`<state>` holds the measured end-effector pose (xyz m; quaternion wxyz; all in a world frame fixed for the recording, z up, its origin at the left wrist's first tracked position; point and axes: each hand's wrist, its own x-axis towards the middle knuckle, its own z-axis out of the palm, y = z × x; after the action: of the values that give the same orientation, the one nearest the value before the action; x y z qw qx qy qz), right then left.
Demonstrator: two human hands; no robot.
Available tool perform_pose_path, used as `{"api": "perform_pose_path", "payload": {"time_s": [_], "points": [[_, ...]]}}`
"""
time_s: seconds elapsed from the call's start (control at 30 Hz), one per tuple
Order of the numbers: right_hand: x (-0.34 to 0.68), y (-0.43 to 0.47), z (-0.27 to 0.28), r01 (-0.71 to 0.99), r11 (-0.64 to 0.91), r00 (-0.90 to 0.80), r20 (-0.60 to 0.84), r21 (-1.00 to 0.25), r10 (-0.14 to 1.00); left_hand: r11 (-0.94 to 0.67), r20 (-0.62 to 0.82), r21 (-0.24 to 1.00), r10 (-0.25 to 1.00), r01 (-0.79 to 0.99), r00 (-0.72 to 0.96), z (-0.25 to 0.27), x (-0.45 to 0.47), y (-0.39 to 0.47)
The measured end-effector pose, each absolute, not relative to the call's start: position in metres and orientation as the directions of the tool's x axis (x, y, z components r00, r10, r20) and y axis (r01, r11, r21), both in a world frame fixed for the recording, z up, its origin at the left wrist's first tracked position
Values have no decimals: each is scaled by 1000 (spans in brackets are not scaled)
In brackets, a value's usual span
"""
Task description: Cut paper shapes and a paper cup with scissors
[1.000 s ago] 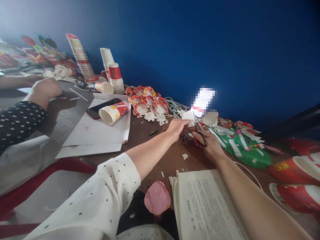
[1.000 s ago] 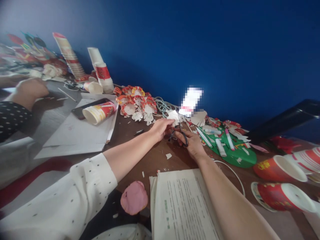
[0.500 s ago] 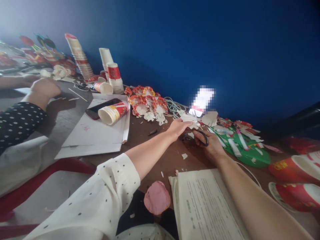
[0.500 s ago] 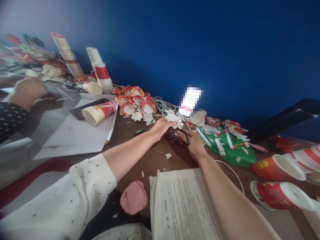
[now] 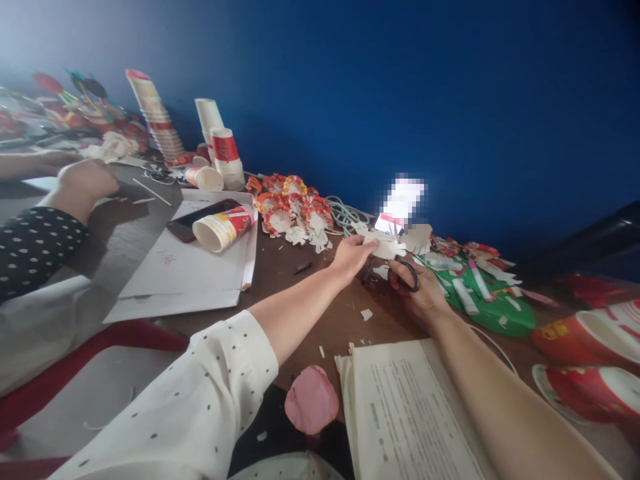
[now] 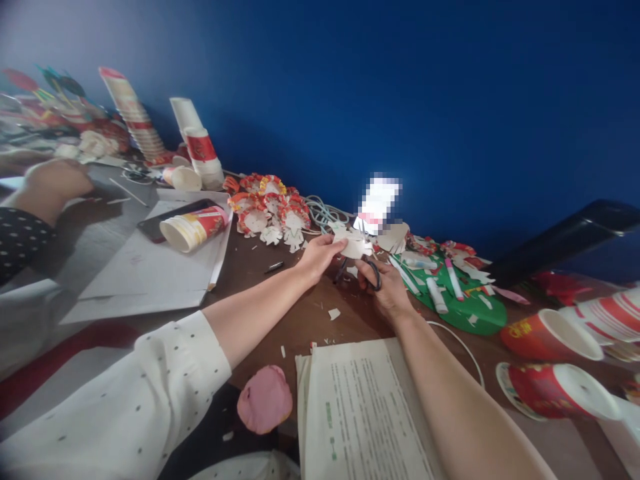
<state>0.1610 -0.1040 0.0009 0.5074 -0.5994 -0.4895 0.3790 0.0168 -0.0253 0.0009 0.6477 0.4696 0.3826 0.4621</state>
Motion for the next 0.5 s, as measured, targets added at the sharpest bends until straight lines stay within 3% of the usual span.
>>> {"api": "perform_pose_path", "payload": {"time_s": [0.5], "points": [[159,-104,1,140,15,254,51,-990,966,122,-63,977,949,-176,309,6,16,-30]]}}
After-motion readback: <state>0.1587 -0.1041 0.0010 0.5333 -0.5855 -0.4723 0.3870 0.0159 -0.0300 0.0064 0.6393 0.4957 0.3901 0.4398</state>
